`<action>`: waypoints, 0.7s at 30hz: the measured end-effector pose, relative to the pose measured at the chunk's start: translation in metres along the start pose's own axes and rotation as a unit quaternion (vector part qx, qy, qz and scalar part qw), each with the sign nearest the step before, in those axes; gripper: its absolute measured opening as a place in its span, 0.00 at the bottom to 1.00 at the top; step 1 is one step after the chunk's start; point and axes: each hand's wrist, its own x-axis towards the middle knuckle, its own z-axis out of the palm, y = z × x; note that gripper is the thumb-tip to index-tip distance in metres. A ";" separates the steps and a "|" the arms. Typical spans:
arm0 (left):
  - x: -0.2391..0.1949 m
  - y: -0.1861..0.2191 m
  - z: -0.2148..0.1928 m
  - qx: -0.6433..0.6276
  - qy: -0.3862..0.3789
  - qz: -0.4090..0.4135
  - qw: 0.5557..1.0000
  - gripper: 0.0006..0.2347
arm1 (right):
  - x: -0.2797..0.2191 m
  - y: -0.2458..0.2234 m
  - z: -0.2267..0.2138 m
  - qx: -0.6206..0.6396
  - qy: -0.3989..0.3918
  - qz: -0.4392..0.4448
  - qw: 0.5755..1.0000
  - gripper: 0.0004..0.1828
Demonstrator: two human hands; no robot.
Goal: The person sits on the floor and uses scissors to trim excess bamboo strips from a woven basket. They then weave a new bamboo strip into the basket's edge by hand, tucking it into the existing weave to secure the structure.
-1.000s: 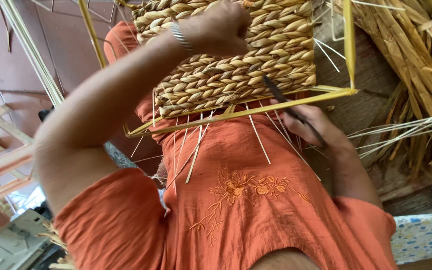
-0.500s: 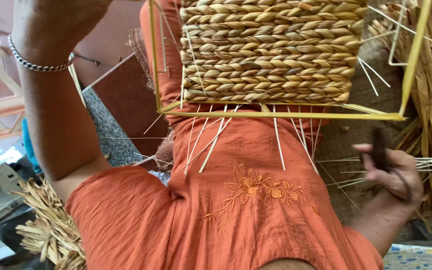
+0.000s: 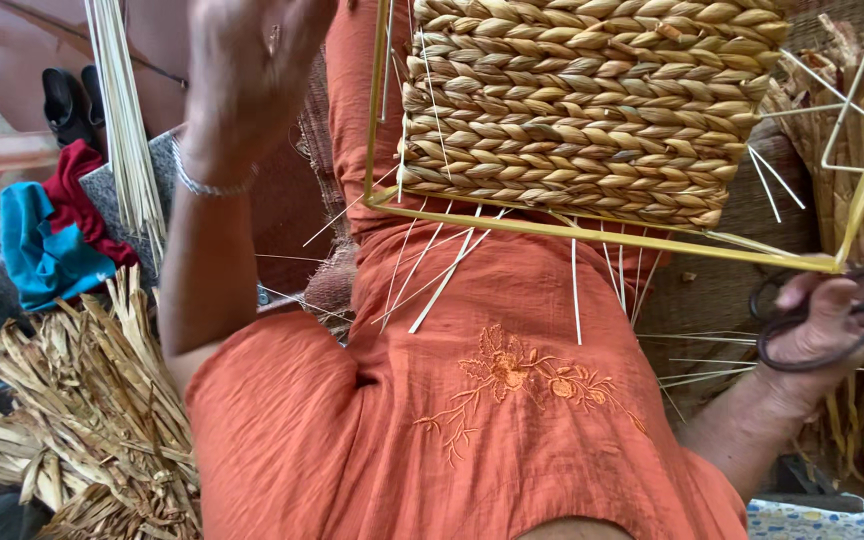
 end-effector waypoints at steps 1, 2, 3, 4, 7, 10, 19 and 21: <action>-0.007 -0.002 0.008 -0.005 -0.010 0.003 1.000 0.07 | 0.000 0.005 0.000 0.010 -0.009 0.008 1.000 0.37; -0.015 -0.005 0.015 -0.011 -0.025 0.009 1.000 0.07 | -0.001 0.012 0.000 0.020 -0.019 0.016 0.999 0.36; -0.029 -0.005 0.019 -0.013 -0.043 0.019 0.999 0.07 | -0.004 0.019 0.002 -0.003 -0.012 0.034 0.999 0.34; -0.046 -0.005 0.024 -0.017 -0.067 0.028 0.997 0.07 | -0.007 0.027 0.004 -0.026 -0.006 0.052 0.998 0.33; -0.082 0.001 0.034 -0.067 -0.218 -0.046 0.973 0.16 | -0.005 0.039 0.020 -0.036 0.012 0.103 0.994 0.30; -0.101 0.008 0.060 -0.071 -0.284 -0.139 0.946 0.28 | -0.009 0.038 0.041 0.047 -0.012 0.150 0.988 0.27; -0.130 0.000 0.095 -0.006 -0.048 0.108 0.993 0.06 | -0.010 0.038 0.019 0.016 -0.043 -0.021 0.999 0.19; -0.129 0.002 0.093 0.023 -0.029 0.134 0.990 0.08 | -0.011 0.032 0.016 0.016 -0.050 -0.032 0.998 0.18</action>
